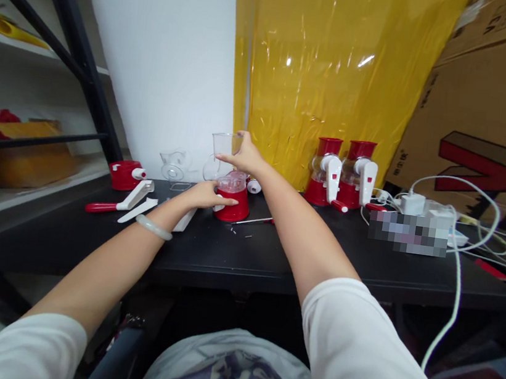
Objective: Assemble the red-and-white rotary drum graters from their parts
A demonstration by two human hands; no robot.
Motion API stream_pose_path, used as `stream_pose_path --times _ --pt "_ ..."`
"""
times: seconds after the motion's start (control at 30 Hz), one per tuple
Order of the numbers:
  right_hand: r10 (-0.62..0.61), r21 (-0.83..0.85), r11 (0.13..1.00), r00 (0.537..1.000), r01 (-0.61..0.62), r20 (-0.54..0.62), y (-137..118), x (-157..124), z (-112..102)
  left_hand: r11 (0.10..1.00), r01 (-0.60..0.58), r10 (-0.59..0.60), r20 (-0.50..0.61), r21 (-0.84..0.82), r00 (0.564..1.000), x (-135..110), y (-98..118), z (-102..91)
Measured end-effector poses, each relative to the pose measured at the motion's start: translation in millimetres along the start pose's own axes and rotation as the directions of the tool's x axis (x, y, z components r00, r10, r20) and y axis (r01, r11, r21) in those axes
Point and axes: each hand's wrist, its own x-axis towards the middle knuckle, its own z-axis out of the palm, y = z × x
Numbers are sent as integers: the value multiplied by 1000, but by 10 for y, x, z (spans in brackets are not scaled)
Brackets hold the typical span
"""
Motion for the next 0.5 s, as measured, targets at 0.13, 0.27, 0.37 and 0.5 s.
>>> stream_pose_path --times 0.13,0.27,0.37,0.5 --pt "26 298 954 1000 -29 14 145 42 26 995 -77 79 35 -59 996 -5 -14 7" --pt "62 511 858 998 -53 0 173 41 44 966 -152 160 21 -211 987 25 -33 -23" --pt "43 592 805 999 -37 4 82 27 -21 859 -258 208 -160 -442 965 61 23 -70" --pt "-47 583 812 999 27 20 -166 -28 -192 654 -345 118 -360 -673 926 105 139 -70"
